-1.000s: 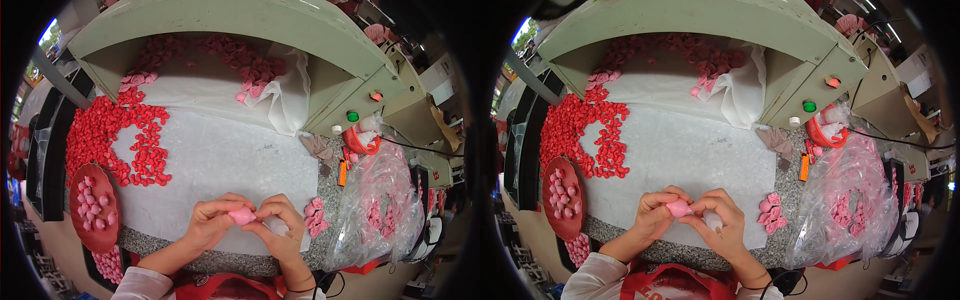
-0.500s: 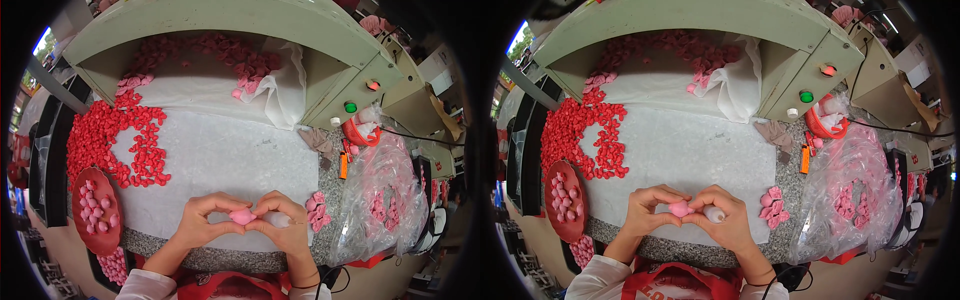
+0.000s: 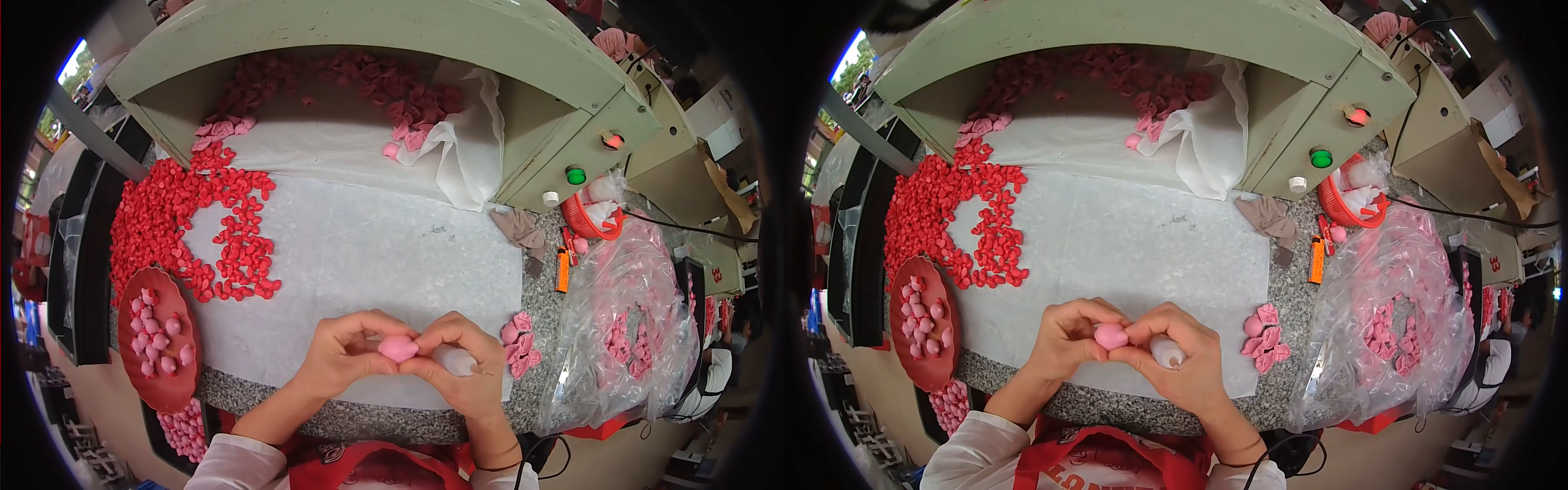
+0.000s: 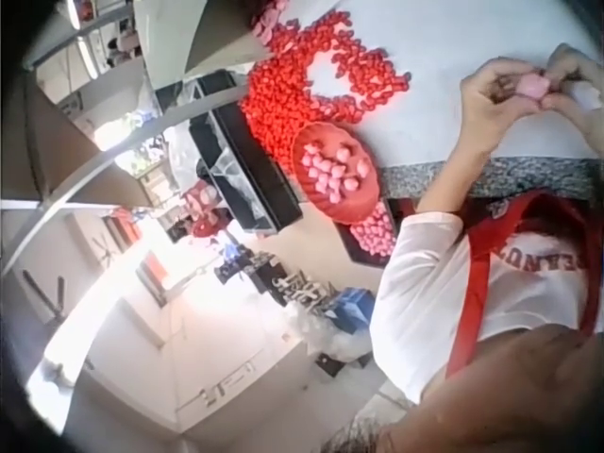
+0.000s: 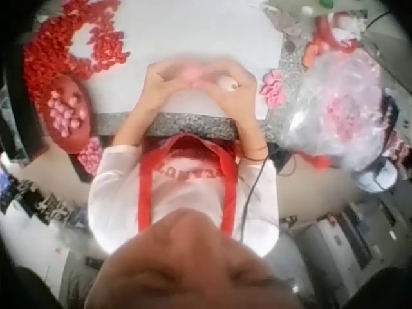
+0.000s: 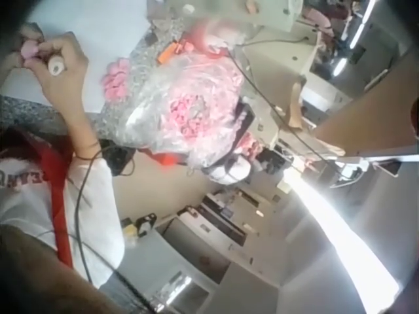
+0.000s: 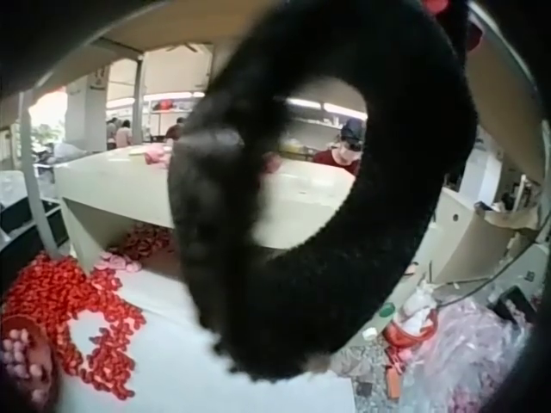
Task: Applying glue to white plastic base pieces and attaching pink flower-shaped components to assemble decorative items.
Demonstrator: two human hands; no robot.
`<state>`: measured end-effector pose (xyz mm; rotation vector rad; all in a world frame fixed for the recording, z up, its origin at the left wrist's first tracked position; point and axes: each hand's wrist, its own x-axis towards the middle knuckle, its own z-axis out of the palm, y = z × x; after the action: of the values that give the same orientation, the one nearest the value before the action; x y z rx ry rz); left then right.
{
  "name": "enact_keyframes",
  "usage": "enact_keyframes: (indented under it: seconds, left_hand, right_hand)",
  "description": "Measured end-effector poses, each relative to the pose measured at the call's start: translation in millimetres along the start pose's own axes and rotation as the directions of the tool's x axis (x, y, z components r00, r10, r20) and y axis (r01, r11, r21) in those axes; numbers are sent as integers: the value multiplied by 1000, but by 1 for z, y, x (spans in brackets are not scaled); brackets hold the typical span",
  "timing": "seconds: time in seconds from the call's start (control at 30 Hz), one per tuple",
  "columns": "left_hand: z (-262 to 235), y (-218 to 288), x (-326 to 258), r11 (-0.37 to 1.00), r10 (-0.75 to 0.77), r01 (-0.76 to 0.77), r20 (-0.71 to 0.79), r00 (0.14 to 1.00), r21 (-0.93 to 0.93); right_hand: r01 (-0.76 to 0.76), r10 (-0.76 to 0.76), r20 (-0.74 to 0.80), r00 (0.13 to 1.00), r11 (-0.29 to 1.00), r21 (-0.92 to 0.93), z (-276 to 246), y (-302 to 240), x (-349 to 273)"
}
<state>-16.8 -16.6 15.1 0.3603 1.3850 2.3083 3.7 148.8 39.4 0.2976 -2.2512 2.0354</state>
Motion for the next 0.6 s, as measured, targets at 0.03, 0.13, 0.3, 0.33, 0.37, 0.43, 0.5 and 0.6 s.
enact_keyframes:
  seconds: [0.03,0.13,0.3,0.33,0.37,0.43,0.5,0.6]
  left_hand:
    - [2,-5,-2,967,-90,72,-62,994,-246]
    - [-4,-16,-1,767,-203,114,-71,977,-631]
    - [9,-29,11,749,-188,139,-7,982,-648]
    - [9,-30,16,774,-173,122,-22,985,-621]
    - [8,-27,17,773,-172,122,-21,985,-622]
    - [0,-15,23,881,-201,156,-55,978,-446]
    - [-15,-5,12,921,-152,125,-44,987,-369]
    - [-14,-3,3,942,-100,88,-19,995,-324]
  right_hand:
    - [7,-6,-79,997,1000,21,6,0,-2]
    - [-24,-19,-179,984,971,-237,20,-8,-2]
    - [58,-150,-230,962,930,-364,12,12,-3]
    - [90,-191,-228,955,915,-393,8,14,1]
    - [90,-192,-227,955,915,-394,7,14,2]
    - [192,-305,-164,938,852,-488,6,13,12]
    - [204,-290,-139,947,876,-436,19,9,16]
    - [108,-201,-185,962,902,-417,25,1,10]
